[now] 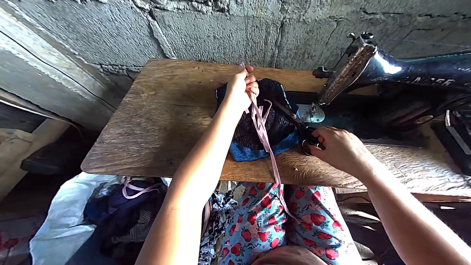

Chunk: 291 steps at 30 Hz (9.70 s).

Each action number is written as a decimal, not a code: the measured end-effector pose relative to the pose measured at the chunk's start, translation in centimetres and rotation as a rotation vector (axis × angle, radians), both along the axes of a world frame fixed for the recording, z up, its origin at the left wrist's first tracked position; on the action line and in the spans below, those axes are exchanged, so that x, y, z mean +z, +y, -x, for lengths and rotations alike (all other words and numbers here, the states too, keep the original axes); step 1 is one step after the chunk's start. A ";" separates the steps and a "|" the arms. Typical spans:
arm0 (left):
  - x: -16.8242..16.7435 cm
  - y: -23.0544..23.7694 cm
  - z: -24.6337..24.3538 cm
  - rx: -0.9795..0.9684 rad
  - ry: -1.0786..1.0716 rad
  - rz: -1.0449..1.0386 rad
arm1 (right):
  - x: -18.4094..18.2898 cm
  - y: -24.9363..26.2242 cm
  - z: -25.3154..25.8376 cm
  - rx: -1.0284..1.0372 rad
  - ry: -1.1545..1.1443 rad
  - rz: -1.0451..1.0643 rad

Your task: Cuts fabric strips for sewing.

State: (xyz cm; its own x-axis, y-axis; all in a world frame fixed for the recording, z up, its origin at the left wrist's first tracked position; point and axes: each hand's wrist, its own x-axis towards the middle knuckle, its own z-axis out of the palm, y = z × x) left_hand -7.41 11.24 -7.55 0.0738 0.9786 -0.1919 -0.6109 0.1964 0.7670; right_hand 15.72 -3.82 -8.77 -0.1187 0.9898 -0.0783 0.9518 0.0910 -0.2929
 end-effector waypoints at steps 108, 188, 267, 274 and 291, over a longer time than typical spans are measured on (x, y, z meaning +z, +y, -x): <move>0.6 -1.7 -0.3 -0.555 0.363 -0.452 | 6.1 12.3 5.0 0.229 0.667 -0.404; 1.9 -1.1 1.8 -0.306 -0.157 -0.547 | 2.7 4.0 -4.2 0.470 0.252 0.029; 1.0 -0.6 1.5 -0.303 0.566 -0.453 | 4.2 13.8 7.3 0.236 0.897 -0.379; 0.9 -0.6 1.6 -0.371 0.476 -0.442 | 3.7 14.7 7.8 0.179 1.083 -0.273; 2.0 0.2 1.9 0.050 -0.045 -0.248 | 0.9 10.1 10.6 0.246 1.300 0.427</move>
State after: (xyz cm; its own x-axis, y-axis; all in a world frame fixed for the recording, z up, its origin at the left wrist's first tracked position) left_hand -9.32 11.46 -5.56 0.0273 0.9980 0.0570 -0.6496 -0.0256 0.7598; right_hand 5.12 6.31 -7.88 -0.5045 0.8609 -0.0661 -0.0495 -0.1053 -0.9932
